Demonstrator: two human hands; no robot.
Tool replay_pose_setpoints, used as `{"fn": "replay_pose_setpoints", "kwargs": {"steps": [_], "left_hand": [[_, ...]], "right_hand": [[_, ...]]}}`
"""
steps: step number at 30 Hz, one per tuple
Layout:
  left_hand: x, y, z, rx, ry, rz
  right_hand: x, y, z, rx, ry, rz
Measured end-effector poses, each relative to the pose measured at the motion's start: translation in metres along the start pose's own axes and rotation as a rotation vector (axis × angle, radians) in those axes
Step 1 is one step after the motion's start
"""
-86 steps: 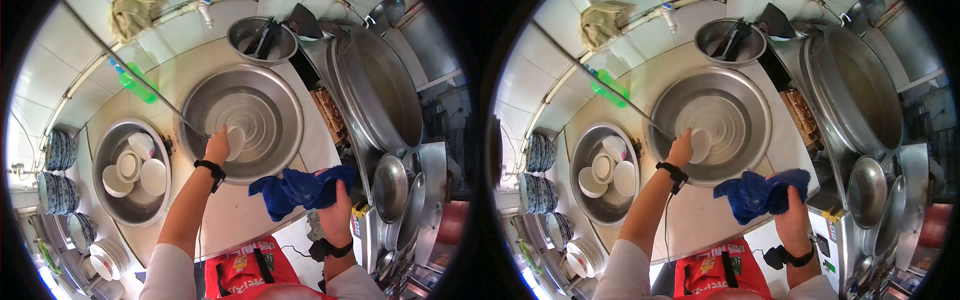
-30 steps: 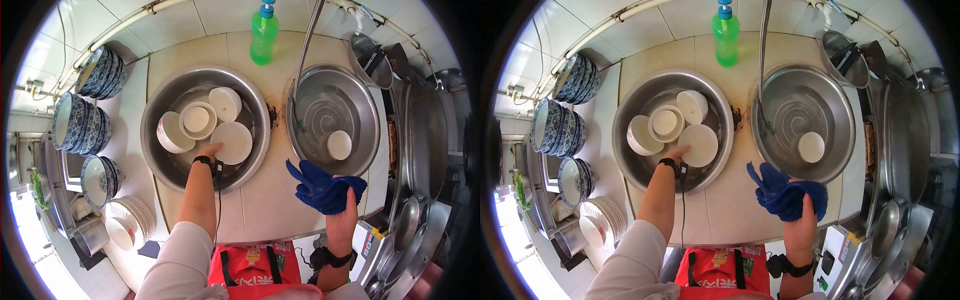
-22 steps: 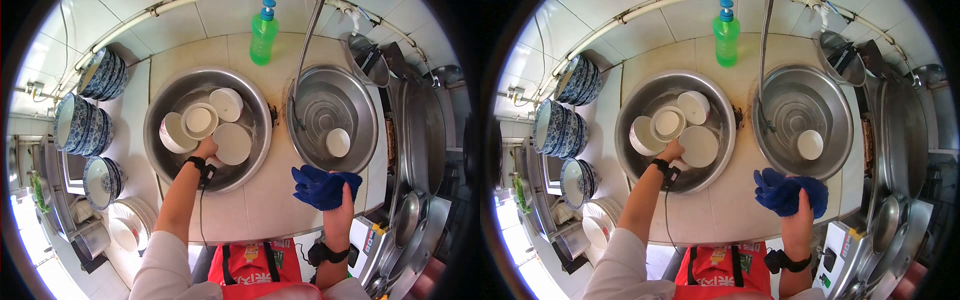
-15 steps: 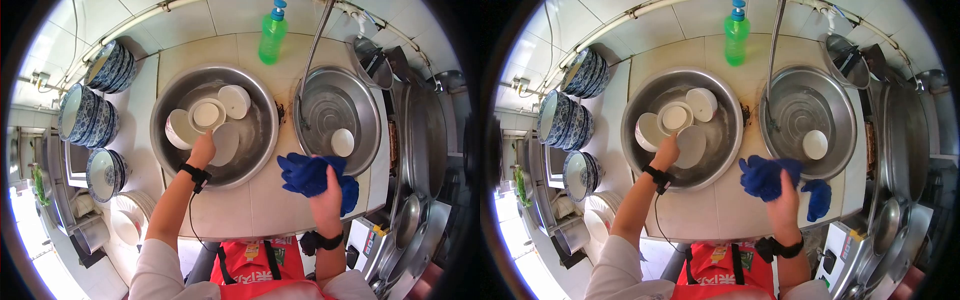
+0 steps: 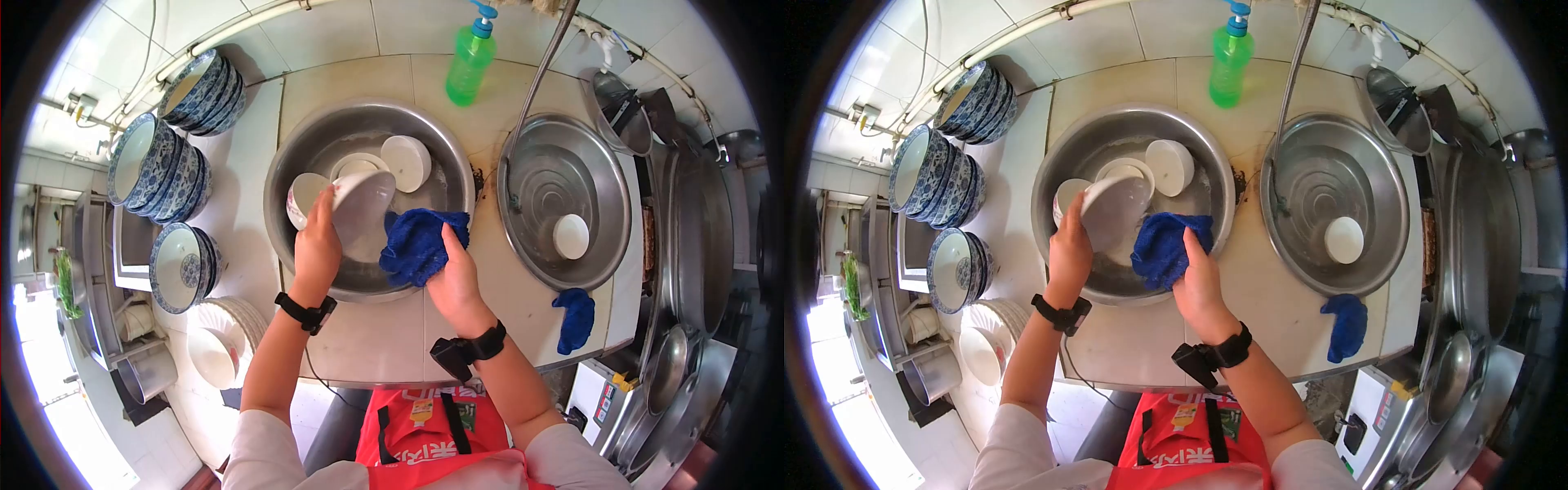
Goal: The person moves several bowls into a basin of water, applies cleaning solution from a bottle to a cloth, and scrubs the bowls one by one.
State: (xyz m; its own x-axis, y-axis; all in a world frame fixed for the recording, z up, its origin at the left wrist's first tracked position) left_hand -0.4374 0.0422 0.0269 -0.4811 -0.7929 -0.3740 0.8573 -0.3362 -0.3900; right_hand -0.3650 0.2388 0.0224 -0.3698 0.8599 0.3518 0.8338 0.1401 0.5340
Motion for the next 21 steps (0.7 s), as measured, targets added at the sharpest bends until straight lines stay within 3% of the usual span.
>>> {"fn": "replay_pose_setpoints", "kwargs": {"steps": [1, 4, 5, 7, 8, 10, 12, 13, 14, 15, 17, 21], "left_hand": [[0.001, 0.001, 0.003, -0.003, -0.004, 0.003], [0.009, 0.007, 0.005, 0.094, 0.392, 0.466], [0.007, 0.01, 0.003, 0.09, 0.392, 0.469], [0.007, 0.025, -0.011, -0.003, 1.057, 0.875], [0.005, 0.031, -0.015, -0.008, 1.061, 0.877], [-0.002, 0.043, -0.024, 0.01, 1.501, 0.998], [-0.01, 0.05, -0.028, -0.002, 1.567, 0.994], [-0.012, 0.053, -0.029, -0.008, 1.626, 0.988], [-0.008, 0.059, -0.036, 0.013, 1.593, 0.988], [-0.008, 0.06, -0.037, 0.004, 1.599, 0.991], [-0.01, 0.06, -0.041, 0.056, 1.496, 0.987], [-0.023, 0.047, -0.036, 0.096, 1.318, 0.938]], "right_hand": [[-0.001, 0.001, -0.006, 0.012, 0.016, 0.023], [-0.004, 0.001, -0.02, 0.048, 0.091, 0.068], [-0.004, -0.001, -0.023, 0.068, 0.149, 0.091], [-0.004, -0.007, -0.027, 0.099, 0.255, 0.146], [-0.003, -0.01, -0.029, 0.128, 0.359, 0.203], [0.001, -0.016, -0.033, 0.136, 0.438, 0.273], [0.004, -0.022, -0.032, 0.146, 0.517, 0.341], [0.008, -0.027, -0.027, 0.156, 0.708, 0.418], [0.012, -0.028, -0.023, 0.166, 0.899, 0.493], [0.016, -0.025, -0.025, 0.17, 0.907, 0.489], [0.025, -0.017, -0.029, 0.108, 1.277, 0.424], [0.038, 0.003, -0.058, -0.058, 1.923, 0.651]]}}
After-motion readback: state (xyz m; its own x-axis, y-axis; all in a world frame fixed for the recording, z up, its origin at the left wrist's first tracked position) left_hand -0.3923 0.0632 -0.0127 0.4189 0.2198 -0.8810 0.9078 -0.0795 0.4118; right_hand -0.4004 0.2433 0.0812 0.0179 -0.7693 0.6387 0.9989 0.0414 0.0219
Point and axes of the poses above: each hand's wrist, its own y-axis away from the middle knuckle, its own z-axis out of the back of the hand, x = y × z, the point moved 2 cm from there along -y, towards the middle knuckle, and after that the axes turned 6 degrees about -z, right-handed, at the moved point
